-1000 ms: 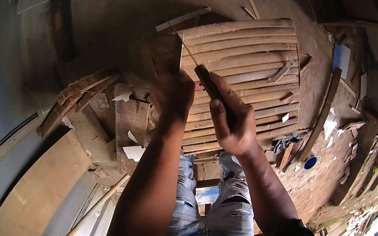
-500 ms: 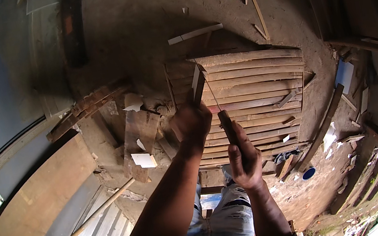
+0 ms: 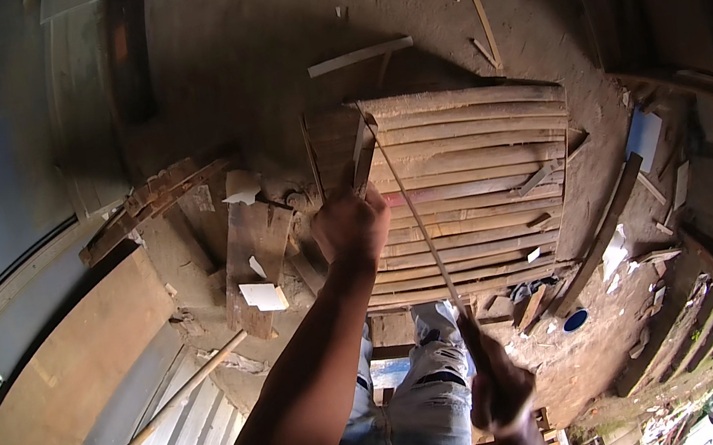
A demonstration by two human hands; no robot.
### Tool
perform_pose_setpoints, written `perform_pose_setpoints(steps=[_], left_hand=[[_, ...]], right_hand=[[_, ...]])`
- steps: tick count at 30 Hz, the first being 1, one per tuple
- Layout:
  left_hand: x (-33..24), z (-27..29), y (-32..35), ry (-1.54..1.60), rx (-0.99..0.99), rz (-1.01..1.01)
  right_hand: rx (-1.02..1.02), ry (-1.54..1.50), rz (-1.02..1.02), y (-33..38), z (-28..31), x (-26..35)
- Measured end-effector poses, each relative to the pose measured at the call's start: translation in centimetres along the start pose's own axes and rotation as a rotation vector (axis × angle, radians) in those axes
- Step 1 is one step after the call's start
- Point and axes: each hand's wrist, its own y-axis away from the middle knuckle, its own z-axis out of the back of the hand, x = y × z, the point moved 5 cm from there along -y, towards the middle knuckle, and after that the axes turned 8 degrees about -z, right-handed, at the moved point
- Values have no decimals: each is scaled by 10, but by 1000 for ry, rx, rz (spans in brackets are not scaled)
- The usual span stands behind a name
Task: The person uses a hand saw to cut a small rectangular piece of wood on a wooden workbench. After cutting, they inspect the cut piece and place it aside. The person then picks up another piece of wood and prepares to cut it.
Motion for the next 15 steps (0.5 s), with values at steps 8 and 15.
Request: perform_pose_setpoints(steps=[8,15], left_hand=[[-1,4,-4,-52,163,88],[2,-5,-3,-117,115,61]], right_hand=[[18,-276,-173,-64,-64,-31],[-32,-153,-10,35,6,-7]])
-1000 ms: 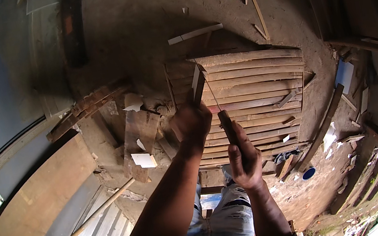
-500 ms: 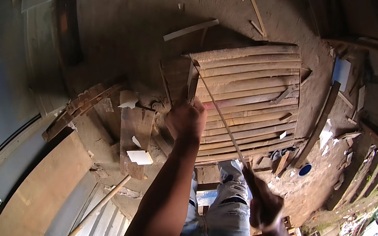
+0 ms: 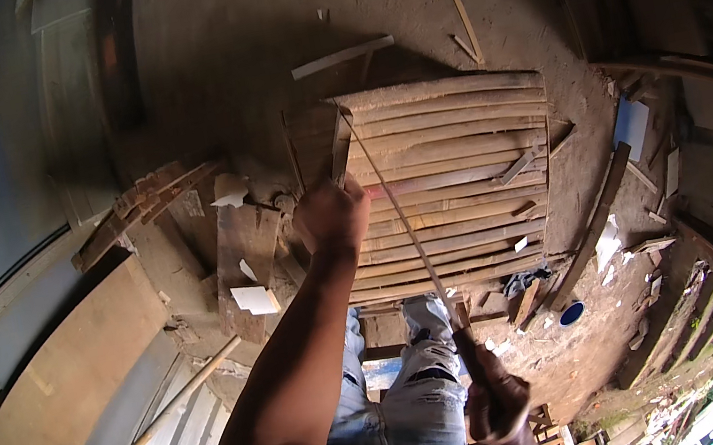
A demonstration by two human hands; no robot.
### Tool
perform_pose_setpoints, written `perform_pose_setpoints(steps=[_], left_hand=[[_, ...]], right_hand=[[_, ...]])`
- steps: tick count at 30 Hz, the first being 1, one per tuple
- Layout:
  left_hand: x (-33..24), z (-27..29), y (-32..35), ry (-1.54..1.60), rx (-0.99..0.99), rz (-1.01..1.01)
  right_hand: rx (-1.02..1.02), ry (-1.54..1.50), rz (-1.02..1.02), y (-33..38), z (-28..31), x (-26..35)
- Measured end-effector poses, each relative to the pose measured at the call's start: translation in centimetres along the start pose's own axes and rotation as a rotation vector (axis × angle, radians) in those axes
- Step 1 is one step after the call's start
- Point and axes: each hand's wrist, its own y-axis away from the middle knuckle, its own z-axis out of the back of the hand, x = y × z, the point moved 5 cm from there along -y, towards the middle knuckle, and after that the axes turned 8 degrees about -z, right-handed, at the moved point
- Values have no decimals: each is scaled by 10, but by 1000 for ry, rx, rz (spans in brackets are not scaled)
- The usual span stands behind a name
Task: The person uses a hand saw to cut a small rectangular piece of wood on a wooden workbench. After cutting, they inspect the cut piece and place it aside. The person then picks up another piece of wood and prepares to cut it.
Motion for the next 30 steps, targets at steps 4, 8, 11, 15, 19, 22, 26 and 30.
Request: perform_pose_setpoints(steps=[4,8,11,15,19,22,26,30], left_hand=[[-1,-1,-1,44,-29,-42],[-3,1,1,53,45,-5],[-6,9,-1,96,-26,-61],[0,7,1,49,-104,-37],[3,-2,2,68,-131,-58],[2,-6,2,71,-114,-43],[0,-1,1,72,-66,-70],[2,4,0,99,-23,-71]], right_hand=[[-42,-12,149,-57,-15,2],[-10,-76,-58,-134,-60,-27],[-59,-145,-92,-114,-66,-27],[7,-187,-61,-22,-26,-13],[14,-66,41,-4,6,4],[38,62,82,-64,-19,-5],[-6,-45,-68,-133,-65,-33],[-5,-69,-54,-88,-62,-25]])
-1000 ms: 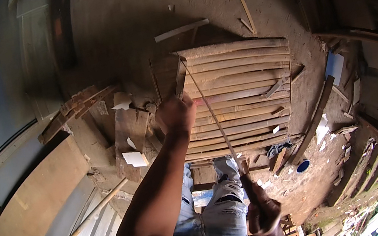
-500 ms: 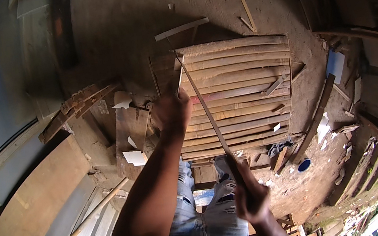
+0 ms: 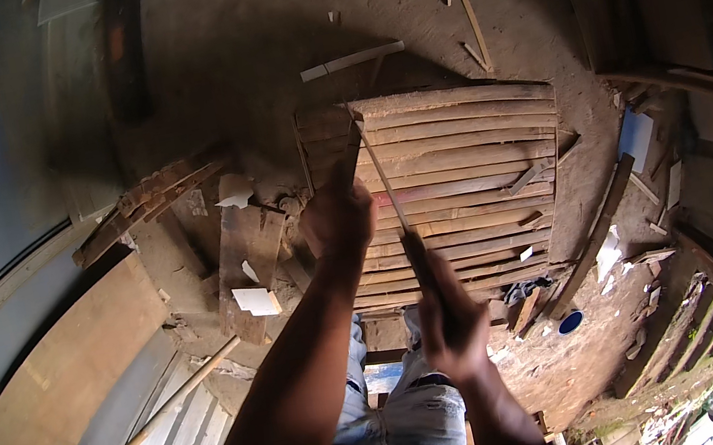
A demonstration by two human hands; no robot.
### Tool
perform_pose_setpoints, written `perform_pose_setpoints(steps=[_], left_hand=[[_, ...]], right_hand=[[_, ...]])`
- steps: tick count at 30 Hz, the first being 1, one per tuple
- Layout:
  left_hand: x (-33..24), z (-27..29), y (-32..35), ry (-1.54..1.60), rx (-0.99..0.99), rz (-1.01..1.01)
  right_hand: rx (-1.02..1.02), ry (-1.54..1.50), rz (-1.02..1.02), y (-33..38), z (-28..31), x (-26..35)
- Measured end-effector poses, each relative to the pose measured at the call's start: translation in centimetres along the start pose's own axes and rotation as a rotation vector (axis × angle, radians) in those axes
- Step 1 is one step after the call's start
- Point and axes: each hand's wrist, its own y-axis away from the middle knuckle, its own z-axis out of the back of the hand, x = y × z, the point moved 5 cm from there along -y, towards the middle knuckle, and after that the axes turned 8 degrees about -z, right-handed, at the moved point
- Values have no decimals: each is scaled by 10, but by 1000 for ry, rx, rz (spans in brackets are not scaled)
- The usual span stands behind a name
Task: The person uses a hand saw to cut a small rectangular piece of wood on a wooden workbench. After cutting, they inspect the cut piece and place it aside. The person then picks up another piece of wood and prepares to cut it.
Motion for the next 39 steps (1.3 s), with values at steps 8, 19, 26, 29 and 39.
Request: perform_pose_setpoints(steps=[8,19,26,29,39], left_hand=[[2,-7,2,-9,-75,-10],[-2,3,2,-42,-12,21],[-1,-2,3,-18,-148,5],[-7,-2,3,-2,-74,21],[2,1,1,-17,-115,-22]], right_hand=[[68,167,105,49,50,16],[3,-36,35,14,15,6],[43,137,139,48,56,9],[23,26,-4,-42,15,-11],[60,24,-1,60,43,-8]])
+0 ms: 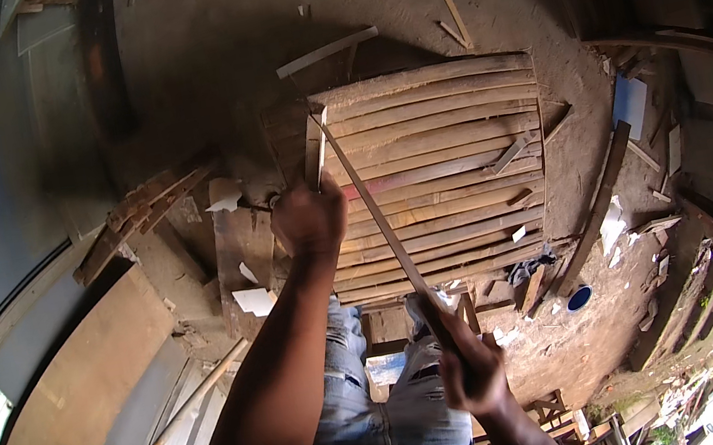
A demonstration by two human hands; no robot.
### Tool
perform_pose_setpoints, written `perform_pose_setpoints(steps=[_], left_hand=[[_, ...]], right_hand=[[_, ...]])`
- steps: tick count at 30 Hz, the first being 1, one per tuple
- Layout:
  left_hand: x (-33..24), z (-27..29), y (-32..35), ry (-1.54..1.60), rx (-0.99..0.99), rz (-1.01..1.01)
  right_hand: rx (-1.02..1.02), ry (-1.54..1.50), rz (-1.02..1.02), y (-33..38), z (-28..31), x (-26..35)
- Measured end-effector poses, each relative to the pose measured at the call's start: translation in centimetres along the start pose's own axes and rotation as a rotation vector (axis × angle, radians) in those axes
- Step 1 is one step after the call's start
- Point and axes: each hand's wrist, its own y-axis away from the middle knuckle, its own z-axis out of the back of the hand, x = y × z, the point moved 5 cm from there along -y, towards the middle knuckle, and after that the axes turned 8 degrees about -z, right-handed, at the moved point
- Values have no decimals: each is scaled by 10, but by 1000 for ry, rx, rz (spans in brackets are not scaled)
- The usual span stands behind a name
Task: The person uses a hand saw to cut a small rectangular piece of wood on a wooden workbench. After cutting, they inspect the cut piece and place it aside. The person then picks up another piece of wood and prepares to cut it.
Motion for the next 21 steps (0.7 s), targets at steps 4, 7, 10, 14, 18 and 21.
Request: perform_pose_setpoints(steps=[4,7,10,14,18,21], left_hand=[[3,-7,0,41,-19,14],[-4,-1,2,-14,-84,-27],[-5,1,1,17,27,-5],[-6,6,-2,22,25,-5],[-4,3,0,-34,-57,2],[-4,-1,2,-18,-79,-17]], right_hand=[[-39,-70,79,-13,11,-1],[-50,11,115,-99,-24,-5],[-77,-56,176,-146,-56,-4],[-94,-56,57,-86,-48,-10],[-105,-137,93,8,-7,-13],[-116,-54,147,11,11,-7]])
